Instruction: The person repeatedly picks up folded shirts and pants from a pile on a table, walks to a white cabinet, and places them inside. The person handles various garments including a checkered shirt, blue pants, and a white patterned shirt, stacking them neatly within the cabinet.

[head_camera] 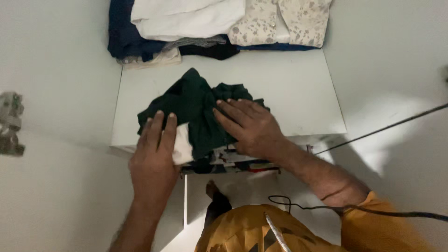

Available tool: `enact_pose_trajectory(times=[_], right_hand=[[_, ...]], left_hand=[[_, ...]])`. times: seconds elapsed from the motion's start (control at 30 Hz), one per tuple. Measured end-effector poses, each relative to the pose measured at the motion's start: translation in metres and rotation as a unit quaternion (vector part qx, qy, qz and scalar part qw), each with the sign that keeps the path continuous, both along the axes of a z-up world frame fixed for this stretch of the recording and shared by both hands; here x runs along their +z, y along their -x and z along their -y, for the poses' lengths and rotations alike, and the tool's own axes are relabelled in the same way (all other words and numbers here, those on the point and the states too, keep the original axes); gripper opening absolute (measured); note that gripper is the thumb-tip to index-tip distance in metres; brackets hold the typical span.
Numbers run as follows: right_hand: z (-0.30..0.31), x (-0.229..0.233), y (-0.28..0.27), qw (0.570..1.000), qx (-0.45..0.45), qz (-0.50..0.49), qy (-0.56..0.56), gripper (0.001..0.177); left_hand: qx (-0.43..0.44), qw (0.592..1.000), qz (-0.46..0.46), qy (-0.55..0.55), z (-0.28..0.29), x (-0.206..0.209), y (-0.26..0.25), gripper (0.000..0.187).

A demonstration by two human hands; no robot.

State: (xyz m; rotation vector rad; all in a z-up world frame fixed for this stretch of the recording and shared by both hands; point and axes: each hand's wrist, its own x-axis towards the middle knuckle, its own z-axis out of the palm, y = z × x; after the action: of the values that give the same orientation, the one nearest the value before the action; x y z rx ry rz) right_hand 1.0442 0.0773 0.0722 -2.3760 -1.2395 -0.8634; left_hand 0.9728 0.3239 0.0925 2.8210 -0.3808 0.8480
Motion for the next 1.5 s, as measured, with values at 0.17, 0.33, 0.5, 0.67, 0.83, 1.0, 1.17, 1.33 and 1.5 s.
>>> enact_pose_trajectory(times=[0.17, 0.33, 0.5, 0.67, 0.83, 1.0, 1.17, 1.33, 1.5], right_hand=[[-0.037, 0.044, -0.12, 0.989, -0.058, 0.13, 0.037, 0.054], [-0.073, 0.072, -0.253, 0.979, -0.068, 0.19, 0.029, 0.067], [-0.114, 0.05, -0.366, 0.981, -0.104, 0.157, 0.051, 0.06], [-0.155, -0.028, -0.41, 0.974, -0.156, 0.068, 0.153, 0.074], [-0.155, -0.057, -0.394, 0.969, -0.113, -0.16, 0.15, 0.083], [-0.141, -0.033, -0.398, 0.955, -0.083, -0.247, 0.141, 0.093], [-0.135, -0.033, -0.414, 0.964, -0.125, -0.213, 0.099, 0.092], [-0.136, -0.058, -0.427, 0.931, -0.164, -0.313, 0.092, 0.1], [-0.141, -0.07, -0.43, 0.93, -0.183, -0.3, 0.11, 0.103]], left_hand=[[-0.026, 0.989, 0.131, -0.059, -0.053, 0.029, -0.139, 0.063], [-0.046, 0.96, 0.26, -0.092, -0.103, 0.052, -0.283, 0.053], [-0.037, 0.959, 0.262, -0.099, -0.136, 0.046, -0.383, 0.034], [0.058, 0.953, 0.178, -0.24, -0.163, -0.039, -0.429, 0.042], [0.029, 0.994, -0.02, -0.1, -0.168, -0.096, -0.429, 0.062], [0.006, 0.973, -0.232, -0.004, -0.172, -0.049, -0.436, 0.109], [0.081, 0.959, -0.244, 0.117, -0.169, -0.026, -0.429, 0.107], [0.06, 0.972, -0.188, 0.131, -0.159, -0.071, -0.444, 0.1], [0.037, 0.973, -0.176, 0.141, -0.168, -0.096, -0.453, 0.103]])
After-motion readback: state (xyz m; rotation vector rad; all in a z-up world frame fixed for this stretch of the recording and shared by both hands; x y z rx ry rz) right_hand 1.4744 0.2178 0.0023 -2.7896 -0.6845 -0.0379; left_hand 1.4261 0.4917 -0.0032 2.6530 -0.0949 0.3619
